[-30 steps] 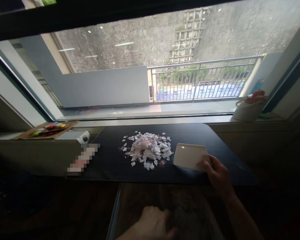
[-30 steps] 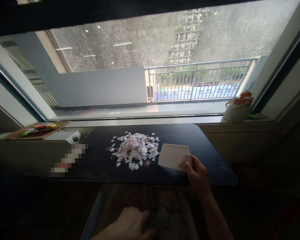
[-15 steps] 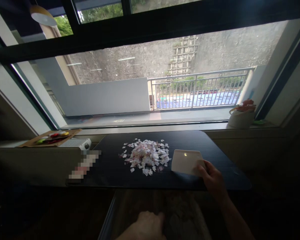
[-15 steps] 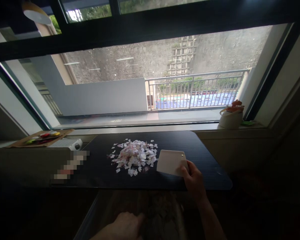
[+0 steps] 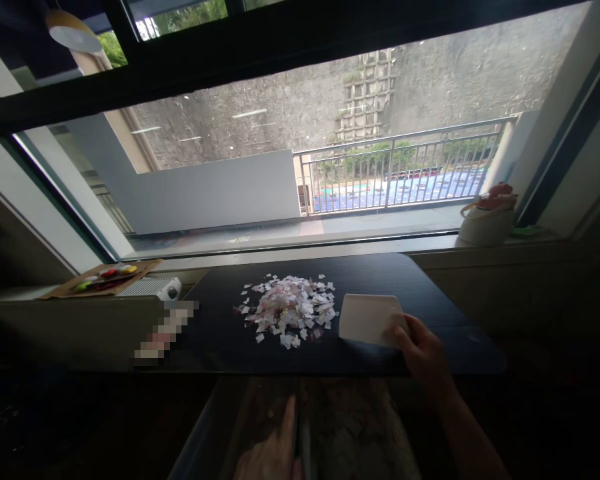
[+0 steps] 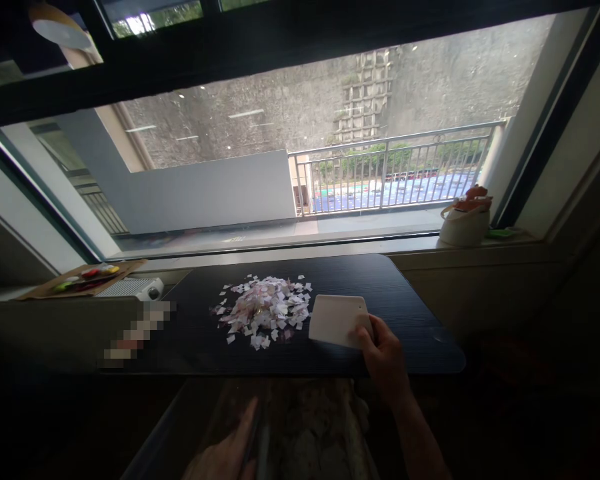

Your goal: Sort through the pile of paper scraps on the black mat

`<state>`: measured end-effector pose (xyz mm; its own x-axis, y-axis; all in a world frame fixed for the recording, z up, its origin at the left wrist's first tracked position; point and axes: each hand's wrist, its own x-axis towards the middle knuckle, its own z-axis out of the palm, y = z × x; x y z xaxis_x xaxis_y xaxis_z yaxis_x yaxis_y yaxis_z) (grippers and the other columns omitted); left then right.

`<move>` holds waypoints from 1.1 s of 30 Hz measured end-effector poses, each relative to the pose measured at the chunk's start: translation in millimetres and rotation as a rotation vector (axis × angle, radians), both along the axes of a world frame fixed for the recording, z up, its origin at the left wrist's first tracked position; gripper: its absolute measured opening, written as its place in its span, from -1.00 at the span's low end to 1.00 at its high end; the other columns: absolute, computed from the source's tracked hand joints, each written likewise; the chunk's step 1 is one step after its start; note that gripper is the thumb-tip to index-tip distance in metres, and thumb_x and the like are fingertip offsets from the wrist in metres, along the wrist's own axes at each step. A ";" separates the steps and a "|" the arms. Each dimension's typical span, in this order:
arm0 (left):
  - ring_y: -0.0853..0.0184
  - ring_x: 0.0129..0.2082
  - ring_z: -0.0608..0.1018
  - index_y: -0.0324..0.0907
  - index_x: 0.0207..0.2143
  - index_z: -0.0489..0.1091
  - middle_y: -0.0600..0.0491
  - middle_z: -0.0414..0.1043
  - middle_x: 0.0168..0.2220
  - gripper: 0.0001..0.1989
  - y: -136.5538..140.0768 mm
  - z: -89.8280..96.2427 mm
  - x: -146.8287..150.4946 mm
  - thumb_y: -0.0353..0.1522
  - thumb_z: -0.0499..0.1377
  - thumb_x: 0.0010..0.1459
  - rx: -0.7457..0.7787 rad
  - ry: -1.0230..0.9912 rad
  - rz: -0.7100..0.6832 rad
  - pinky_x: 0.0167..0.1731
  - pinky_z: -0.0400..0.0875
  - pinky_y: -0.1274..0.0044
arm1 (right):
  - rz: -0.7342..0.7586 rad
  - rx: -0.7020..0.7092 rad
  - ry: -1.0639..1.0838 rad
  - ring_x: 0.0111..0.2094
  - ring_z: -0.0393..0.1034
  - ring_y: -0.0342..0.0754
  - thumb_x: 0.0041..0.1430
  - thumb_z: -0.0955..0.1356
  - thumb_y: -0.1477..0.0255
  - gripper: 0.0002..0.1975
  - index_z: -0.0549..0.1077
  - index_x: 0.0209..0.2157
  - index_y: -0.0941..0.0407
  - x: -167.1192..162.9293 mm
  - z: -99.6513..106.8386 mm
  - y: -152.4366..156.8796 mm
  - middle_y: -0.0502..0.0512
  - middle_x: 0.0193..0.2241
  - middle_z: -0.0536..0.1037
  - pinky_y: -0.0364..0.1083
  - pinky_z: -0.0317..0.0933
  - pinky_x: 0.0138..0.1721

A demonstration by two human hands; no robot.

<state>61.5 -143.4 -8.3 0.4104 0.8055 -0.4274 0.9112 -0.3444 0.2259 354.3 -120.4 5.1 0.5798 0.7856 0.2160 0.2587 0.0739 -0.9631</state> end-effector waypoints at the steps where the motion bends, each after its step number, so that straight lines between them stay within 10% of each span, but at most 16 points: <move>1: 0.10 -0.13 0.57 -0.27 0.31 -0.25 -0.27 0.42 0.01 -0.23 -0.8 2.3 4.3 -0.42 -0.02 0.07 -0.007 0.036 0.009 -0.16 0.43 0.34 | 0.008 -0.003 -0.002 -0.34 0.45 0.04 0.05 0.32 0.22 -0.67 0.46 -0.21 0.13 0.1 0.1 -0.2 0.06 -0.37 0.57 -0.09 0.33 -0.38; 11: -0.03 -0.11 0.54 -0.38 -0.02 0.34 -0.33 0.49 -0.12 -0.50 -0.5 12.4 47.5 -0.35 0.15 -0.04 -0.079 0.101 0.123 -0.16 0.41 0.28 | 0.015 0.018 0.005 -0.37 0.44 0.01 0.03 0.32 0.24 -0.68 0.45 -0.23 0.15 -1.1 1.0 1.3 0.05 -0.39 0.56 -0.10 0.32 -0.37; 19: 0.04 0.01 0.47 -0.47 0.24 -0.01 -0.30 0.42 0.01 -0.26 4.1 21.3 26.2 -0.46 0.09 -0.02 -0.153 0.034 0.132 -0.07 0.37 0.40 | 0.014 0.046 0.108 -0.41 0.43 0.02 -0.02 0.34 0.16 -0.61 0.45 -0.23 0.15 2.4 -4.8 5.7 0.08 -0.40 0.56 -0.10 0.31 -0.49; 26: 0.10 0.00 0.49 -0.41 0.22 0.07 -0.26 0.42 0.01 -0.32 14.5 25.6 16.3 -0.50 0.06 -0.02 -0.158 0.009 0.147 -0.10 0.36 0.44 | 0.012 0.032 0.187 -0.43 0.45 0.03 -0.09 0.38 0.15 -0.59 0.45 -0.24 0.13 4.7 -1.6 6.5 0.06 -0.44 0.58 -0.09 0.32 -0.51; 33: 0.15 -0.01 0.49 -0.35 0.29 -0.11 -0.23 0.43 0.01 -0.22 17.7 -0.1 -2.6 -0.44 0.05 0.00 -0.144 -0.091 0.145 -0.06 0.31 0.46 | -0.024 -0.004 0.187 -0.38 0.44 0.02 -0.11 0.40 0.13 -0.56 0.46 -0.24 0.13 9.7 -3.3 5.9 0.06 -0.40 0.58 -0.11 0.33 -0.48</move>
